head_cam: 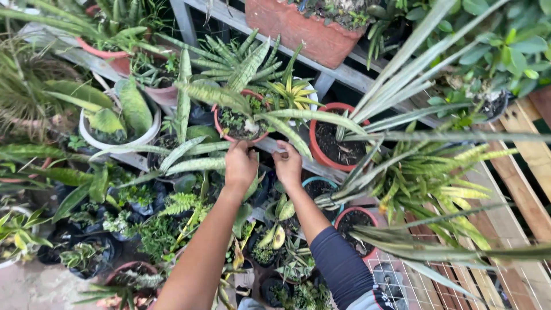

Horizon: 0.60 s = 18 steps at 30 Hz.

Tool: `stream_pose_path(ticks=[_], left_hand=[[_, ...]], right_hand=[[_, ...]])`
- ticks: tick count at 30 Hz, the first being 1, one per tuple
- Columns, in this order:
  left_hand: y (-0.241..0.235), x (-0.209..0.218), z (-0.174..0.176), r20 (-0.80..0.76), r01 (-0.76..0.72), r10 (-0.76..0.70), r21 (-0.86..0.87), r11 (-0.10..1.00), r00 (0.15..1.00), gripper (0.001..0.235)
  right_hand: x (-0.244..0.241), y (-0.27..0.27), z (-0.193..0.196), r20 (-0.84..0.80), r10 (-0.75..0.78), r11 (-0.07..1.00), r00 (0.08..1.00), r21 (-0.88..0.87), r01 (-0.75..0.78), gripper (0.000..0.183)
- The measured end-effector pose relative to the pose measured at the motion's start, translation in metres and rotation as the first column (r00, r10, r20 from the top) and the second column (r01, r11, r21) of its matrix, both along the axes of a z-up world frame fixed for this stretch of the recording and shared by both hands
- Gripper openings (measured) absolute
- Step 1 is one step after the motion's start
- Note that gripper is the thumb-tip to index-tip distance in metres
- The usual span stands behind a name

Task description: Repotting small snake plants and other succulents into containers in a nursery setting.

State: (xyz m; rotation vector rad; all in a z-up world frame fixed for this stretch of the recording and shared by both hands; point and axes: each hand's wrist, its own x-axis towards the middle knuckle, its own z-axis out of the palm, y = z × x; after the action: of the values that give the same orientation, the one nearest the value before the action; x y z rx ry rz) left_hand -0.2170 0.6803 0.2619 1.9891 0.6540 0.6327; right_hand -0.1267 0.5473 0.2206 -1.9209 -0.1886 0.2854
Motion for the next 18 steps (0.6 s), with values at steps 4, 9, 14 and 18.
stream_pose_path(ticks=[4, 9, 14, 18], left_hand=[[0.018, 0.056, -0.053, -0.060, -0.011, 0.012, 0.003, 1.000, 0.998, 0.022], [0.031, 0.089, -0.057, -0.300, -0.037, 0.020, -0.053, 0.998, 0.954, 0.028], [0.027, 0.111, -0.103, -0.332, -0.068, 0.021, -0.129, 0.989, 0.943, 0.024], [0.024, 0.111, -0.113, -0.231, -0.013, -0.023, -0.153, 0.988, 0.973, 0.013]], right_hand=[[0.054, 0.030, -0.047, 0.142, -0.004, 0.974, 0.990, -0.222, 0.035, 0.055], [0.078, 0.060, -0.049, 0.489, 0.226, 0.899, 0.842, -0.438, 0.014, 0.057], [0.089, 0.070, -0.079, 0.457, 0.234, 0.866, 0.858, -0.498, 0.029, 0.049], [0.087, 0.074, -0.078, 0.315, 0.138, 0.925, 0.939, -0.379, -0.009, 0.030]])
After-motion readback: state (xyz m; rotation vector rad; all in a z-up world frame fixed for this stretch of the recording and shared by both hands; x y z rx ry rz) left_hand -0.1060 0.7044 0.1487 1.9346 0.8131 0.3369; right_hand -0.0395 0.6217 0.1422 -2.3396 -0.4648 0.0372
